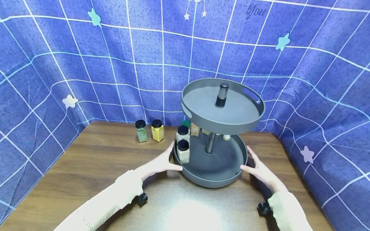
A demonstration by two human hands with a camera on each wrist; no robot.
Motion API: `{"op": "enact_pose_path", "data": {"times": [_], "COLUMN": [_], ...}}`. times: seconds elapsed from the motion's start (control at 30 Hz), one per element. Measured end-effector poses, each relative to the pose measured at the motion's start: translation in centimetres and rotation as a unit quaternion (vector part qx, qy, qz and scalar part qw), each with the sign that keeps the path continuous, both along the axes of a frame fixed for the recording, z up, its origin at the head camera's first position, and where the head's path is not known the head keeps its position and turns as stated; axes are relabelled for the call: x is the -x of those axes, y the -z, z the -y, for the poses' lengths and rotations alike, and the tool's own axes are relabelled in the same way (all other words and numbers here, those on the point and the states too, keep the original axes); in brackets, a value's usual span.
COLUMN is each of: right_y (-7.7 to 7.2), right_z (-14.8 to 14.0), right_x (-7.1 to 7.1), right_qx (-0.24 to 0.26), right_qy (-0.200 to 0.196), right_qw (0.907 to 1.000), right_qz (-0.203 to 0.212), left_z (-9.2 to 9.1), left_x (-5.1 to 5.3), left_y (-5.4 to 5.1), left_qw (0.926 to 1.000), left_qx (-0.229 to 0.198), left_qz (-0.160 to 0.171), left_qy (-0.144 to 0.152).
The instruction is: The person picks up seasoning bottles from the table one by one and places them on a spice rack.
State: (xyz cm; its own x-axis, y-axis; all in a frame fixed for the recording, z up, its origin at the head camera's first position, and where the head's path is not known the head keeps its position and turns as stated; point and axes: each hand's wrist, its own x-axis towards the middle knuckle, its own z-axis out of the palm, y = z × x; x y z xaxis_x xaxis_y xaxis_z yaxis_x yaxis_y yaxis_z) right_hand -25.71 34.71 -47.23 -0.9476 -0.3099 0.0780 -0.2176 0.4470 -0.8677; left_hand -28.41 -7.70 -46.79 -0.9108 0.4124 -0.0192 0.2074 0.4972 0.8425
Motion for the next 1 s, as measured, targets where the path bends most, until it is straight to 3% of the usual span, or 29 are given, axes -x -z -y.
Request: {"op": "enact_pose_path", "data": {"times": [0.37, 0.7, 1.0], "right_y": [-0.1, 0.0, -0.2], "right_z": [0.0, 0.0, 0.2], "right_x": [-0.1, -0.1, -0.2], "right_qx": [0.001, 0.003, 0.004], "right_qy": [-0.002, -0.005, -0.004], "right_qw": [0.9999, 1.0000, 1.0000], "right_qz": [-0.010, -0.005, -0.005], "left_z": [0.4, 0.3, 0.3], "left_x": [1.9, 3.2, 3.2], "left_y": [0.0, 0.3, 0.3], "left_qw": [0.9995, 0.9996, 0.9998], "left_qx": [-0.024, -0.021, -0.018], "left_qz": [0.009, 0.014, 0.000], "left_qy": [0.019, 0.010, 0.007]}}
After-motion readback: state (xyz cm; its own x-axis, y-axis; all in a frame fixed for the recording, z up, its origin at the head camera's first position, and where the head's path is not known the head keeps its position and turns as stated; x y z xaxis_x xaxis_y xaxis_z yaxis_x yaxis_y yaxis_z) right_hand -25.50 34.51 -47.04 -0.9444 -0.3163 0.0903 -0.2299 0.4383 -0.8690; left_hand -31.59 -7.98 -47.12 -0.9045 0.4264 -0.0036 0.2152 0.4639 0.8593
